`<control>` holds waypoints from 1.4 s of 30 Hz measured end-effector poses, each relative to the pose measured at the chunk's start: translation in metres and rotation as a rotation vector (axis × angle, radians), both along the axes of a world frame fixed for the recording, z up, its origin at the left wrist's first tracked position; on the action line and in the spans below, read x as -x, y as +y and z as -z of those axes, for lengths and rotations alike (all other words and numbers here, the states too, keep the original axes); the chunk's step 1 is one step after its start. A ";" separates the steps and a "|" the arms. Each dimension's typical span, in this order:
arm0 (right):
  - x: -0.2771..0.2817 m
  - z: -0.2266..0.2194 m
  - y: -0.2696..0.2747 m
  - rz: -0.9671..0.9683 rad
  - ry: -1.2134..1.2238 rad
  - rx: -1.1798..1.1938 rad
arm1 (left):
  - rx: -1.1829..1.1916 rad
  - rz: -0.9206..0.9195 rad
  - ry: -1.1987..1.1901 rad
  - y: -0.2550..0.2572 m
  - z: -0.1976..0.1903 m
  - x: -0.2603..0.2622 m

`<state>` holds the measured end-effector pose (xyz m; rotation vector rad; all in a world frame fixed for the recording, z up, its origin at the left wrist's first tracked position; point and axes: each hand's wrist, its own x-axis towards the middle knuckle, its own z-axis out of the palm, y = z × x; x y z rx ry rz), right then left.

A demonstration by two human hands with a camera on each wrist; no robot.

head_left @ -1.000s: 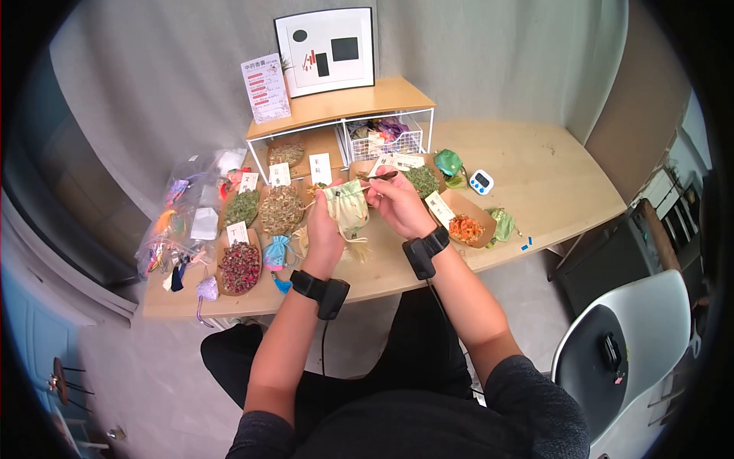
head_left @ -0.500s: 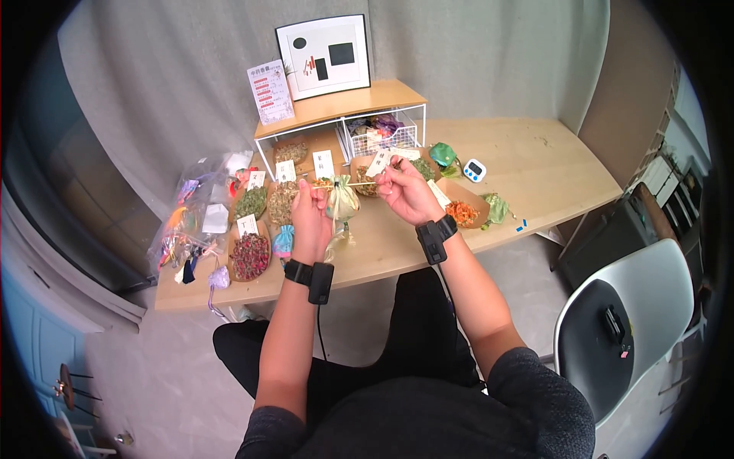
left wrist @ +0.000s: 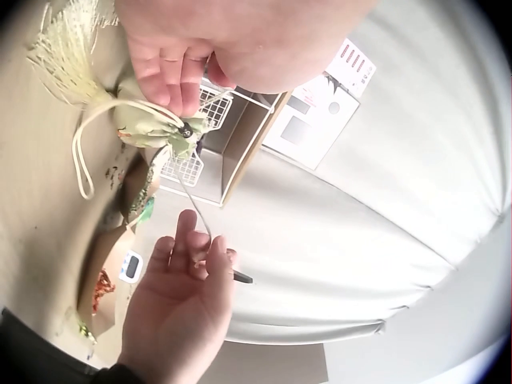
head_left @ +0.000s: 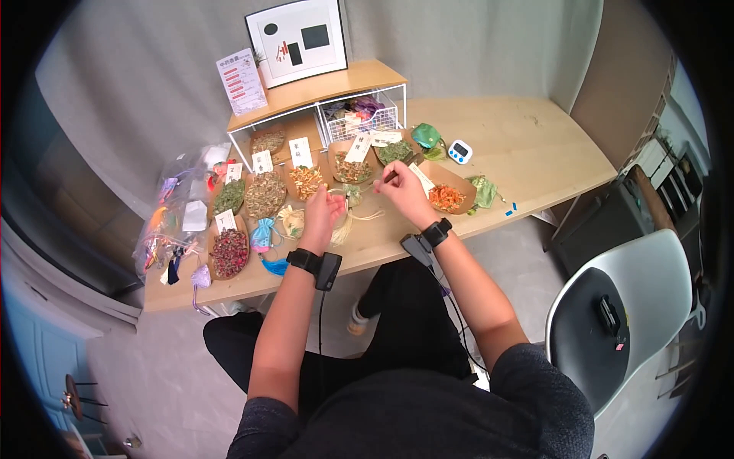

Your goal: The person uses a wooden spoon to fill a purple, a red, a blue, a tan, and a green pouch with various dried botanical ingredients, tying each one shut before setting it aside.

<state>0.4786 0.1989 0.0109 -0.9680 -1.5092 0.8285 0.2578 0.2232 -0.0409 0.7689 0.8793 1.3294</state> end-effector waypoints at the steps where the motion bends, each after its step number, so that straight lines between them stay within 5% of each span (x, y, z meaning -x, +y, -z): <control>1: 0.000 0.002 -0.005 0.084 -0.123 -0.034 | 0.012 0.008 0.028 0.002 0.006 -0.002; 10: -0.013 0.005 -0.035 0.281 -0.320 -0.273 | -0.160 -0.145 0.461 -0.002 0.012 -0.025; 13: -0.024 0.000 -0.039 0.310 -0.320 -0.301 | -0.461 -0.311 1.046 -0.013 0.010 -0.041; 16: -0.035 0.001 -0.041 0.328 -0.235 -0.315 | -0.703 -0.399 1.392 -0.030 -0.007 -0.062; 19: -0.053 0.006 -0.043 0.361 -0.197 -0.299 | -0.707 -0.385 1.573 -0.033 -0.007 -0.076; 23: -0.089 0.006 -0.042 0.435 -0.002 -0.187 | -0.635 -0.319 1.708 -0.030 -0.003 -0.080; 29: -0.151 0.023 -0.019 0.713 -0.140 -0.174 | -0.562 -0.287 1.752 -0.037 -0.012 -0.085; 36: -0.158 0.033 -0.013 0.710 -0.192 -0.184 | -0.595 -0.306 1.794 -0.043 -0.013 -0.083; 42: -0.166 0.042 -0.018 0.706 -0.296 -0.213 | -0.529 -0.119 1.842 -0.074 -0.023 -0.072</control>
